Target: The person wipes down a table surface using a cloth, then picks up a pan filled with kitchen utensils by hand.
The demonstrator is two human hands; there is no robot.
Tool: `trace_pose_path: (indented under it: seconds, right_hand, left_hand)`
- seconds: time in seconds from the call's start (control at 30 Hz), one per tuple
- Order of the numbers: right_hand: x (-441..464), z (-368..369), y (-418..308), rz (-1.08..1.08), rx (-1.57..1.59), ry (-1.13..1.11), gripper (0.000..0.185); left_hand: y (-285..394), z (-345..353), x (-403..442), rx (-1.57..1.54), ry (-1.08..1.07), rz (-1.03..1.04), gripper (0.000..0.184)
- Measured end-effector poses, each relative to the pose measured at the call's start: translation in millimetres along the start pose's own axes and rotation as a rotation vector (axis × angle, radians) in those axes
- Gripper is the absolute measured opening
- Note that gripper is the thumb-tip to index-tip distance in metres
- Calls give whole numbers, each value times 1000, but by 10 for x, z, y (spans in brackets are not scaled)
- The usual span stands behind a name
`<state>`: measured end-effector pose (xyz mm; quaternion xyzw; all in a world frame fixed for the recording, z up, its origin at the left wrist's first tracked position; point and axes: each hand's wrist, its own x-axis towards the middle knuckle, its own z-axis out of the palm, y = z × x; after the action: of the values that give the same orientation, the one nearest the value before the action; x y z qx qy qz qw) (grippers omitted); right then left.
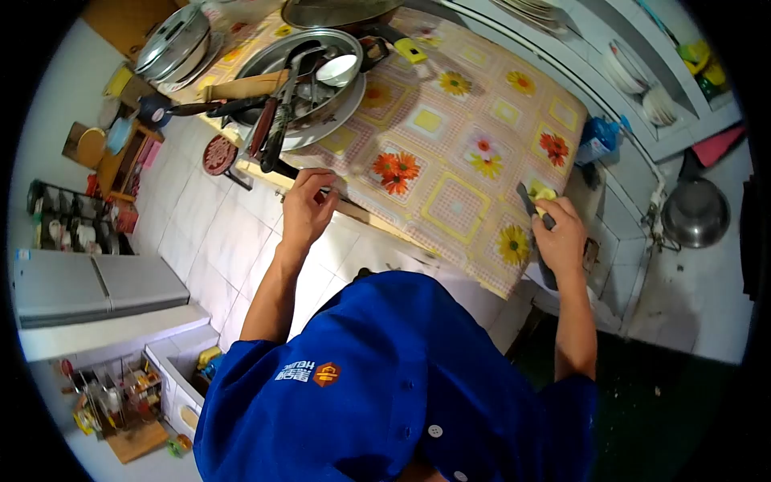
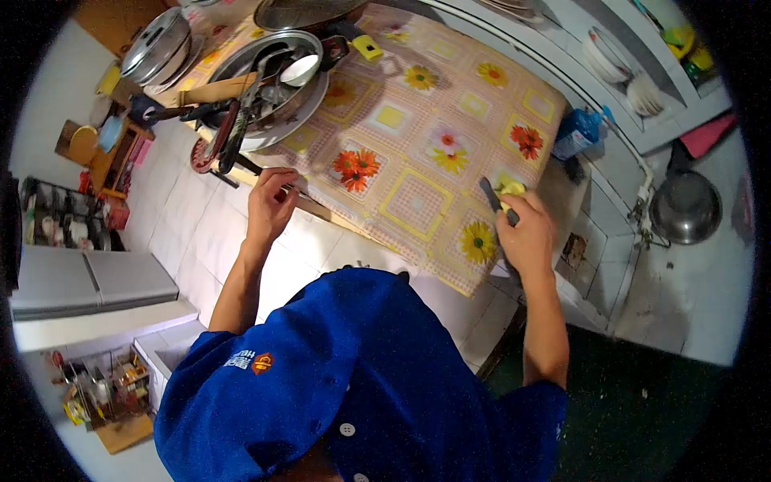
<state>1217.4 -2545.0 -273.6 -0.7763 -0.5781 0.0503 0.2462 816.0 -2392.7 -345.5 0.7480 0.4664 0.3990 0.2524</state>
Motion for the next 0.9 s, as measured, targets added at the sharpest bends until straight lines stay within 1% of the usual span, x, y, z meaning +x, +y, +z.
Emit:
trace_pose_path:
  seconds: [0.03,0.1,0.13,0.17,0.23,0.27,0.3,0.37,0.4,0.43,0.5,0.53,0.57,0.63,0.67,0.7,0.77,0.8,0.83,0.87,0.9]
  right_hand:
    - [55,53,-95,-15,13,-5,24]
    - [121,231,-452,-212,159,39,25]
    - [131,300,-612,-278,228,-19,24]
    - [134,346,-628,-286,237,-22,24]
    - [100,484,-634,-408,-4,-191,23]
    - [84,514,-505,-356,-8,-134,22]
    - [106,430,-387,-279,-83,-130,23]
    - [165,239,-157,-103,-182,-147,26]
    - [191,172,-101,-3,-206,-165,28]
    - [199,147,-136,-17,-209,-161,28]
    - [206,151,-308,-158,-468,-51,31]
    - [240,167,-530,-169,-451,-59,34]
    - [295,271,-697,-176,-456,-58,34]
    - [414,495,-979,-177,-101,-11,35]
    - [498,605,-1181,-189,48,-52,33]
    - [590,760,-1342,-193,39,-56,33]
    - [787,1128,-1630,224,714,-353,34]
    - [880,1257,-1791,226,709,-348,34]
    - [964,1374,-1952,292,849,-404,34]
    - [1043,1486,-2065,362,991,-456,34]
    - [1114,1643,-2086,371,985,-447,34]
  left_hand:
    - [7,3,-1,4,2,-13,21]
    - [45,-6,5,14,-7,-37,21]
    - [57,-18,8,9,-24,-56,22]
    - [63,-30,6,19,-16,-60,22]
    - [40,-66,36,3,-63,-59,23]
    - [22,-94,46,4,-93,-51,24]
    - [20,-121,51,2,-79,-56,24]
    - [13,-224,52,-216,-153,-86,26]
    - [-57,-290,57,-264,-211,-126,25]
    - [-130,-352,59,-266,-196,-125,25]
    - [-317,-483,43,-461,-185,-230,24]
    - [-457,-591,57,-469,-166,-301,21]
    - [-605,-702,101,-585,-104,-324,19]
    - [-892,-964,244,-639,29,-432,17]
    - [-1004,-1118,345,-598,97,-471,17]
    - [-1108,-1234,459,-607,172,-459,18]
    - [-1285,-1460,700,-586,222,-474,20]
    - [-1317,-1534,826,-610,234,-482,19]
    - [-1360,-1591,941,-635,243,-492,18]
    - [-1472,-1631,1038,-631,201,-505,17]
    - [-1546,-1641,1091,-639,190,-506,17]
